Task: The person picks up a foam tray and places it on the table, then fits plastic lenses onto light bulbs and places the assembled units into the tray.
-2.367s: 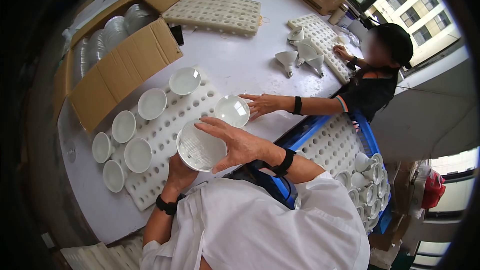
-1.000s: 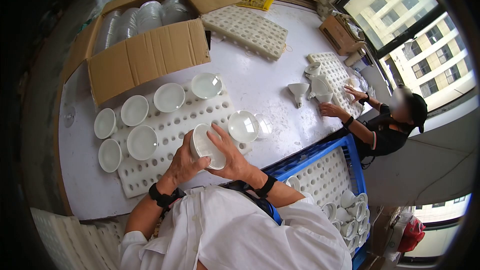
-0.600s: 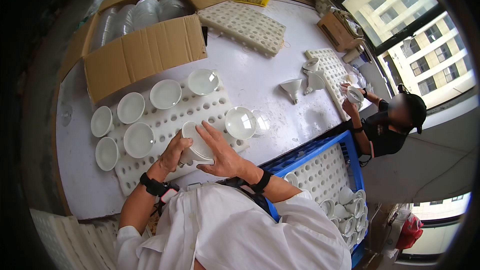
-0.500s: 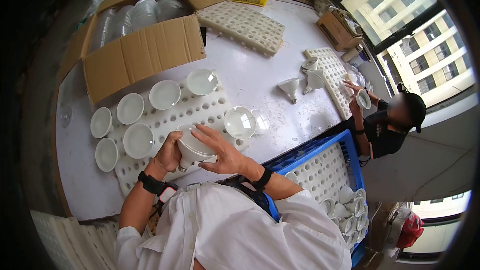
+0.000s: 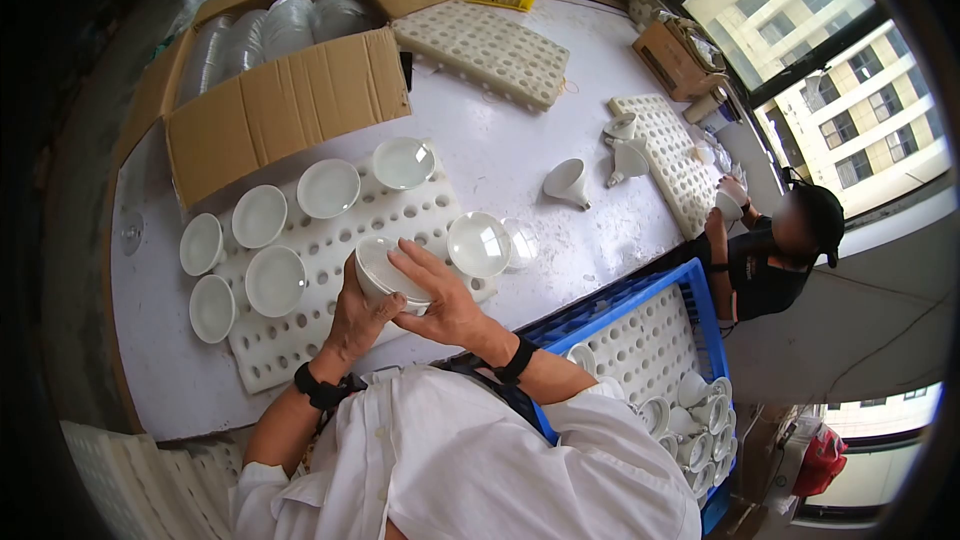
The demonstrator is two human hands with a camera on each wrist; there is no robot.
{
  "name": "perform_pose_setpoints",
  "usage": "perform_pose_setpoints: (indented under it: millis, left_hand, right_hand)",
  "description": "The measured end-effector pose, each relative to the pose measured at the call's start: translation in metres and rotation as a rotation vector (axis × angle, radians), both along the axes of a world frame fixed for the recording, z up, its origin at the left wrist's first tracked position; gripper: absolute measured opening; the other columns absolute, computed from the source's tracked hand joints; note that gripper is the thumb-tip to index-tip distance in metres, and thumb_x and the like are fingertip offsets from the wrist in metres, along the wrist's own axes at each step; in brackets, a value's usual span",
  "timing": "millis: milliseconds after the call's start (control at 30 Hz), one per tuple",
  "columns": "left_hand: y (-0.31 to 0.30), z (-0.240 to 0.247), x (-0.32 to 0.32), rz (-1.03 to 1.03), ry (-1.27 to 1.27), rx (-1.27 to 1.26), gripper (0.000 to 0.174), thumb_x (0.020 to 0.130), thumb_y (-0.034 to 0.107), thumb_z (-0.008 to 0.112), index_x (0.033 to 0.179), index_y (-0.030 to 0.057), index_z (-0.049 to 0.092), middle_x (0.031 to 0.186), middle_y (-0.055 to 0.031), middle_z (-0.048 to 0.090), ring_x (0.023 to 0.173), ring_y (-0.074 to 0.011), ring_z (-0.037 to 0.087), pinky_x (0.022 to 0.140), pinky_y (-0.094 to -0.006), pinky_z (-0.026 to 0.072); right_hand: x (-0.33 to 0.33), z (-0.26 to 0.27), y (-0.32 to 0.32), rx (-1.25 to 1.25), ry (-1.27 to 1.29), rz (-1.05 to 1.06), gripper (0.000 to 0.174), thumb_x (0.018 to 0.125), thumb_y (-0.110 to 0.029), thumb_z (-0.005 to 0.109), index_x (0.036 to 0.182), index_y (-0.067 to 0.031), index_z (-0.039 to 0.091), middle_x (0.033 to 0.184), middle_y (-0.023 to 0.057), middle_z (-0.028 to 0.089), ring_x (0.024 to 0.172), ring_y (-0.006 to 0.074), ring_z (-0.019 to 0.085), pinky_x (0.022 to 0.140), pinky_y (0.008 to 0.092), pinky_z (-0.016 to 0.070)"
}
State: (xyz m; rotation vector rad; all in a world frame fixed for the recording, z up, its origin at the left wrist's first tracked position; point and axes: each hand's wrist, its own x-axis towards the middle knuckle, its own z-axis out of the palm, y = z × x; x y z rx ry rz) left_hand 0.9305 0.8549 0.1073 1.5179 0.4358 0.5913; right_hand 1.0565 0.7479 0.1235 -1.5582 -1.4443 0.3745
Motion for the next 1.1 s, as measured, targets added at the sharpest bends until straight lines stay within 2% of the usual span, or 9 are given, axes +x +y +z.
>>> perform_pose_setpoints:
  millis: [67, 133, 233, 467, 533, 567, 733, 833, 1100]
  left_hand:
    - [-0.004, 0.009, 0.000, 0.039, 0.004, 0.078, 0.093, 0.073, 0.045, 0.071, 0.133, -0.0040, 0.020, 0.115, -0.0202, 0.051, 0.100, -0.0291, 0.057, 0.083, -0.0350, 0.0488]
    - [-0.004, 0.019, -0.001, -0.008, 0.053, -0.035, 0.084, 0.073, 0.029, 0.066, 0.134, -0.0022, 0.018, 0.124, -0.0195, 0.043, 0.111, -0.0265, 0.049, 0.094, -0.0355, 0.0423]
    - [-0.004, 0.020, -0.002, -0.009, 0.053, -0.039, 0.081, 0.072, 0.027, 0.063, 0.134, -0.0025, 0.020, 0.124, -0.0198, 0.043, 0.112, -0.0270, 0.049, 0.095, -0.0356, 0.0419]
    - [-0.004, 0.014, -0.003, -0.011, 0.025, -0.044, 0.080, 0.072, 0.026, 0.061, 0.134, -0.0024, 0.020, 0.125, -0.0195, 0.041, 0.115, -0.0274, 0.046, 0.096, -0.0366, 0.0409]
    - [-0.003, 0.007, -0.001, 0.038, -0.029, 0.010, 0.086, 0.069, 0.032, 0.066, 0.132, -0.0048, 0.019, 0.119, -0.0217, 0.048, 0.103, -0.0296, 0.056, 0.085, -0.0357, 0.0478]
    - [-0.003, 0.005, -0.002, 0.037, -0.029, 0.010, 0.086, 0.069, 0.032, 0.066, 0.132, -0.0048, 0.019, 0.119, -0.0217, 0.048, 0.103, -0.0296, 0.056, 0.085, -0.0357, 0.0478]
    - [0.000, 0.012, -0.004, 0.017, -0.048, -0.138, 0.074, 0.079, 0.033, 0.053, 0.134, -0.0039, 0.020, 0.125, -0.0204, 0.041, 0.114, -0.0275, 0.047, 0.096, -0.0357, 0.0390]
    - [0.001, 0.013, -0.004, 0.031, -0.036, -0.136, 0.068, 0.082, 0.033, 0.046, 0.134, -0.0030, 0.023, 0.125, -0.0198, 0.041, 0.115, -0.0273, 0.045, 0.097, -0.0358, 0.0372]
    - [0.000, 0.016, -0.006, 0.016, -0.085, -0.148, 0.064, 0.082, 0.033, 0.043, 0.134, -0.0014, 0.026, 0.126, -0.0174, 0.041, 0.115, -0.0261, 0.043, 0.099, -0.0353, 0.0351]
  right_hand:
    - [-0.001, -0.003, 0.001, 0.006, -0.020, -0.003, 0.080, 0.064, -0.009, 0.076, 0.136, -0.0102, 0.041, 0.139, 0.0239, 0.035, 0.127, 0.0381, 0.039, 0.103, 0.0415, 0.0338]
    - [-0.003, -0.004, 0.001, 0.014, -0.041, -0.005, 0.080, 0.064, -0.009, 0.075, 0.136, -0.0104, 0.041, 0.140, 0.0242, 0.034, 0.126, 0.0392, 0.038, 0.103, 0.0423, 0.0341]
    - [-0.006, -0.005, 0.000, 0.012, -0.058, -0.018, 0.080, 0.064, -0.008, 0.074, 0.137, -0.0109, 0.040, 0.141, 0.0242, 0.032, 0.127, 0.0397, 0.037, 0.103, 0.0427, 0.0345]
    - [-0.008, -0.011, 0.000, 0.059, -0.108, -0.018, 0.077, 0.067, -0.010, 0.073, 0.136, -0.0082, 0.040, 0.141, 0.0242, 0.031, 0.128, 0.0405, 0.036, 0.103, 0.0434, 0.0338]
    - [-0.008, -0.011, 0.001, 0.062, -0.118, -0.016, 0.076, 0.067, -0.010, 0.073, 0.136, -0.0077, 0.040, 0.141, 0.0243, 0.031, 0.128, 0.0404, 0.036, 0.103, 0.0436, 0.0336]
    - [-0.008, -0.010, 0.001, 0.074, -0.125, -0.015, 0.077, 0.067, -0.010, 0.075, 0.136, -0.0079, 0.040, 0.141, 0.0243, 0.031, 0.128, 0.0403, 0.036, 0.104, 0.0437, 0.0333]
    - [-0.008, -0.008, 0.004, 0.082, -0.128, -0.020, 0.080, 0.064, -0.013, 0.079, 0.135, -0.0082, 0.041, 0.140, 0.0241, 0.032, 0.128, 0.0403, 0.035, 0.104, 0.0441, 0.0334]
    - [-0.008, -0.007, 0.005, 0.093, -0.157, -0.027, 0.081, 0.063, -0.014, 0.081, 0.134, -0.0084, 0.042, 0.140, 0.0239, 0.032, 0.128, 0.0405, 0.035, 0.104, 0.0448, 0.0338]
    - [-0.008, -0.004, 0.006, 0.134, -0.228, -0.009, 0.081, 0.062, -0.013, 0.081, 0.133, -0.0095, 0.043, 0.140, 0.0240, 0.032, 0.127, 0.0420, 0.035, 0.103, 0.0463, 0.0344]
